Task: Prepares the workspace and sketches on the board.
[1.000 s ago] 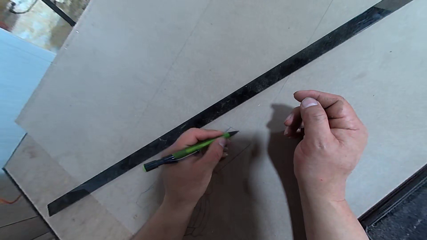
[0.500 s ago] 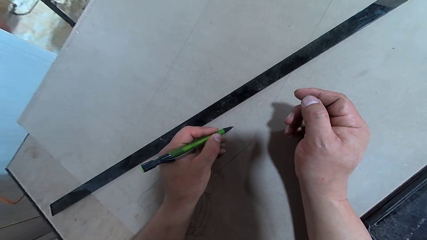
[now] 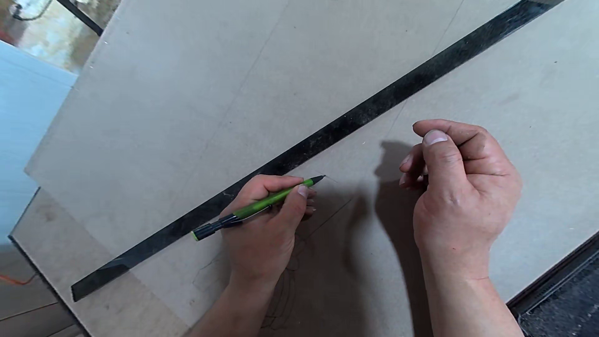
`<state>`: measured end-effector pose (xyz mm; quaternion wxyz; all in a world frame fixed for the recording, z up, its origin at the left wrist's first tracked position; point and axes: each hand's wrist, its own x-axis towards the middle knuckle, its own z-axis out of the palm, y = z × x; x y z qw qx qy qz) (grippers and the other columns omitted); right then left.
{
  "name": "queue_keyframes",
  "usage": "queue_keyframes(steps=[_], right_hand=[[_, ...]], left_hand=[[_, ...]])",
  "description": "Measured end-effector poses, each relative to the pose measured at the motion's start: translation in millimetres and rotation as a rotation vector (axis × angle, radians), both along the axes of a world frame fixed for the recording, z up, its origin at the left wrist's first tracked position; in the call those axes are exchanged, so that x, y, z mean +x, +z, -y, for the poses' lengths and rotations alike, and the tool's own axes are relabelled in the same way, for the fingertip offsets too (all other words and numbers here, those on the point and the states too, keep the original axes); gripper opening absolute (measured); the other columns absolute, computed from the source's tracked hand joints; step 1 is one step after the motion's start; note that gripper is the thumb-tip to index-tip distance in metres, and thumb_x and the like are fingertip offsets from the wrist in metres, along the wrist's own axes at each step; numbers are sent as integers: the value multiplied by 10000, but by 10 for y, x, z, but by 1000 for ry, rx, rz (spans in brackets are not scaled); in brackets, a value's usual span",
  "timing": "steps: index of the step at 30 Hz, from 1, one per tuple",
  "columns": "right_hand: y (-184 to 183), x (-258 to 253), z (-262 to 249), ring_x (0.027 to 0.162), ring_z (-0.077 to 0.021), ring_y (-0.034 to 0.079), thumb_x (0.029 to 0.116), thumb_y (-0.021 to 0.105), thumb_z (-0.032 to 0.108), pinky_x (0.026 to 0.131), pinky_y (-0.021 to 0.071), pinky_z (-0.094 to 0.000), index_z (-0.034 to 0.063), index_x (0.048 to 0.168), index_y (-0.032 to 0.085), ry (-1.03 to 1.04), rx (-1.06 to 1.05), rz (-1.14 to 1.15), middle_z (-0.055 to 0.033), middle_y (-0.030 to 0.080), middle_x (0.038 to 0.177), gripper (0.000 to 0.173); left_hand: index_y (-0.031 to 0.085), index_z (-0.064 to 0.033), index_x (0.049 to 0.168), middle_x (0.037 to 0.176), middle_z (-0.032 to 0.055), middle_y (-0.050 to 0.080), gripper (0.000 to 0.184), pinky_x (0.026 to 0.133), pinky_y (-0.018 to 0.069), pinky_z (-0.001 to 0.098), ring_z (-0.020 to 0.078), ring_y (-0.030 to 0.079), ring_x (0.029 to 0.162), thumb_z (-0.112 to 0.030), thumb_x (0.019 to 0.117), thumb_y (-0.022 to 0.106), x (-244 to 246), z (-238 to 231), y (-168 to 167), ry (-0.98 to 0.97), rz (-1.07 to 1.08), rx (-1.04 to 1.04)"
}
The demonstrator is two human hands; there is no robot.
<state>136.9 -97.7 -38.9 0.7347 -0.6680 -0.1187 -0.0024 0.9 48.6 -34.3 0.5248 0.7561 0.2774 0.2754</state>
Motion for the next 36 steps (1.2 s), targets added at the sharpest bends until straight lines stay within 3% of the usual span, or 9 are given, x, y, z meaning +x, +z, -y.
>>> queue_keyframes(steps=[27,31,33,36], right_hand=[[2,18,17,602,-101,648,1052,514,76,516,572,-250,1,1094,690,-2,-3,1,-4,669,742,196],[53,-78,-34,577,-107,619,1065,501,71,494,553,-250,-14,1149,670,-14,-5,-53,-34,641,738,207],[77,-96,-12,532,-107,610,1061,514,92,448,550,-262,17,1164,676,-48,-45,-73,-37,642,707,206],[105,-101,32,514,-82,583,1059,527,136,434,508,-254,82,1166,706,-53,-144,-73,-13,656,693,215]], left_hand=[[674,-34,1039,921,73,770,122,673,673,324,189,763,763,-11,925,710,15,37,-13,-9,3,51],[693,-52,1090,967,57,772,138,672,670,337,192,764,788,-102,961,702,-85,-47,-12,-27,-67,93],[680,0,1111,950,88,762,180,679,666,362,208,756,775,-130,988,668,-111,-107,-98,-42,-84,21],[610,40,1031,885,65,738,109,708,637,320,157,728,747,-25,1010,525,-17,-104,-95,-35,-52,-167]])
